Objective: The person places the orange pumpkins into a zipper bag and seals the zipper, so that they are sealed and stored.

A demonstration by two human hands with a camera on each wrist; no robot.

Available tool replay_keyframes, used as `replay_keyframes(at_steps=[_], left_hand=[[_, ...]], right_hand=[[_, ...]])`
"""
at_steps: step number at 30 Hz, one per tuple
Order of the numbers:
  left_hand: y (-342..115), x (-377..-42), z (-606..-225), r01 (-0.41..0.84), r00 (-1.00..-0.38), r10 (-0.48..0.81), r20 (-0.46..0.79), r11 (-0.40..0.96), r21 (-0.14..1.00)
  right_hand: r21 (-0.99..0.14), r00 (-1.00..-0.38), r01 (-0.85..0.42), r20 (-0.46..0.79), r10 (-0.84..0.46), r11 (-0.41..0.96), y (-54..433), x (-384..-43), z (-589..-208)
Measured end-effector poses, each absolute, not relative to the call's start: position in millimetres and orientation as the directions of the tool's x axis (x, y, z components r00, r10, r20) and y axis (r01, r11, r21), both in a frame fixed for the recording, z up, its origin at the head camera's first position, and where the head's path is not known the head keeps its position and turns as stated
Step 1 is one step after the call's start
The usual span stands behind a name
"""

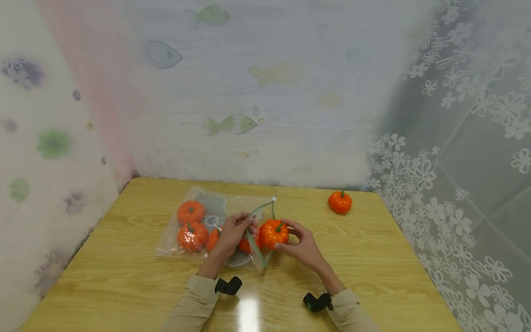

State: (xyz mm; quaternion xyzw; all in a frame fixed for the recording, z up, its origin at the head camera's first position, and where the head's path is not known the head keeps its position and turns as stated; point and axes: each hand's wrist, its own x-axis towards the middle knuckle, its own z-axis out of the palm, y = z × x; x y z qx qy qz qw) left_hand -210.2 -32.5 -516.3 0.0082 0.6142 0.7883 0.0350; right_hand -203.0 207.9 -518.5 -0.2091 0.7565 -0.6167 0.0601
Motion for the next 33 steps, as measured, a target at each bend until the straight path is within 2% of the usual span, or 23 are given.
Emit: replay_keyframes(at_steps=[12,19,33], left_hand=[[-33,-208,-516,-0.021,-0.998,0.062,-0.006,-0.251,0.968],[-31,-206,-516,-0.009,-0.999,0.053,0.002,-0.212,0.977],[-23,-202,-507,0.0,-0.998,0.066,0.012,-0.179,0.984]], right_hand=[[-0.962,-0.858,-0.222,0.116,-0.5,0.16,217,-198,-513],[-0.958,-0.838,-0.201,0.059,-0.542,0.206,221,-193,-510],[-0.931,-0.887,-0.218,0.064,-0.457,0.293,216,-191,-506]])
